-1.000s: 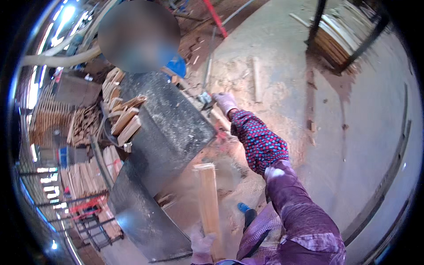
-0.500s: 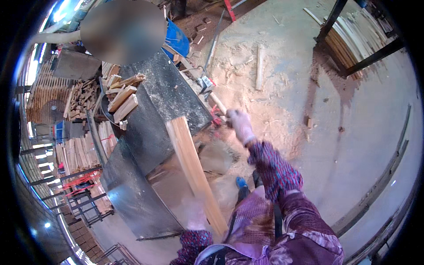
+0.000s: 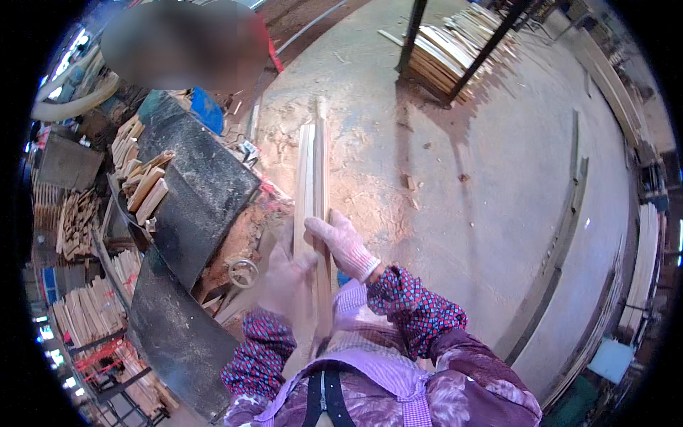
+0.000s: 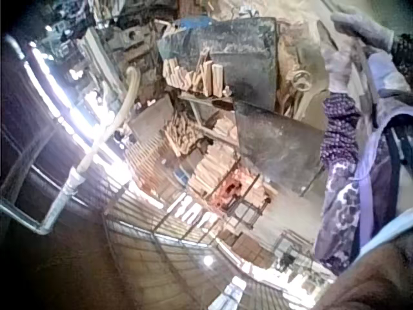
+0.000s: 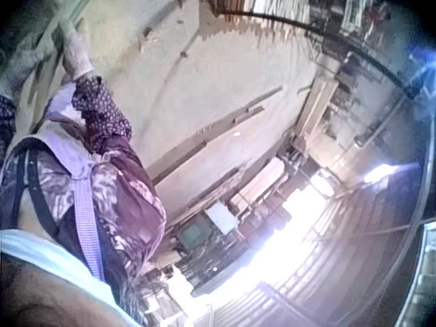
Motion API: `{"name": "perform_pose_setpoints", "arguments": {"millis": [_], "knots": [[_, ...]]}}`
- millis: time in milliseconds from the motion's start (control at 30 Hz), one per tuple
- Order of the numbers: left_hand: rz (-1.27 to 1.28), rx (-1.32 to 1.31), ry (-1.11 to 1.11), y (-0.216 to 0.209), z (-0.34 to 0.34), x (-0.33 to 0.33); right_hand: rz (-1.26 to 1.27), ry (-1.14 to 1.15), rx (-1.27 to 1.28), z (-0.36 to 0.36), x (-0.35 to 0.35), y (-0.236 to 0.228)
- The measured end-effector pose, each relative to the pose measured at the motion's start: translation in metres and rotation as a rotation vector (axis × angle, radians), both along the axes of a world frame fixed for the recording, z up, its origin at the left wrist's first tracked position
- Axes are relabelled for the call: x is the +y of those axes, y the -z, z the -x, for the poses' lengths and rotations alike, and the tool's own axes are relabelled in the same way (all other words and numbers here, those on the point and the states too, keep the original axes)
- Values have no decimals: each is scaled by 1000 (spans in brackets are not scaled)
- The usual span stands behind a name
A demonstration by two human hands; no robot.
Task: The person picks up a wooden plank and walks to a large industrial machine. They use a metal rod to adjust a series of bolts or rollers along the machine's frame, moving sequentially down the line.
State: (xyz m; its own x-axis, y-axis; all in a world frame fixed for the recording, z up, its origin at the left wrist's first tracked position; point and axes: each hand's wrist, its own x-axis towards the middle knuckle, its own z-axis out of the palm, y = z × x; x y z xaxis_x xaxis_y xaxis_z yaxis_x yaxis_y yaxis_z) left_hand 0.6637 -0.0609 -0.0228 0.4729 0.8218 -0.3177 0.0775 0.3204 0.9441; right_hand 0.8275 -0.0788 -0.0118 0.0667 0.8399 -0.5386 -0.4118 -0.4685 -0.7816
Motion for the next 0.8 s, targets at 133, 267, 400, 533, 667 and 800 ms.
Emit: {"name": "perform_pose_setpoints", "arguments": {"millis": [133,267,400,533,667,800], "knots": [[340,-494,40,-13,-14,6,-63,164,282,-25,-18,-29],[347,-538,118,-26,-41,8,-65,170,311,-67,-38,-23],[340,-491,221,-47,-86,17,-41,244,315,-110,-47,-9],[320,-444,225,-43,-136,28,-125,283,304,-154,-39,-22],[383,-456,180,-28,-201,37,-265,261,251,-211,-25,-26],[329,-410,293,-3,-269,69,-118,99,-282,-271,-7,-32]]}}
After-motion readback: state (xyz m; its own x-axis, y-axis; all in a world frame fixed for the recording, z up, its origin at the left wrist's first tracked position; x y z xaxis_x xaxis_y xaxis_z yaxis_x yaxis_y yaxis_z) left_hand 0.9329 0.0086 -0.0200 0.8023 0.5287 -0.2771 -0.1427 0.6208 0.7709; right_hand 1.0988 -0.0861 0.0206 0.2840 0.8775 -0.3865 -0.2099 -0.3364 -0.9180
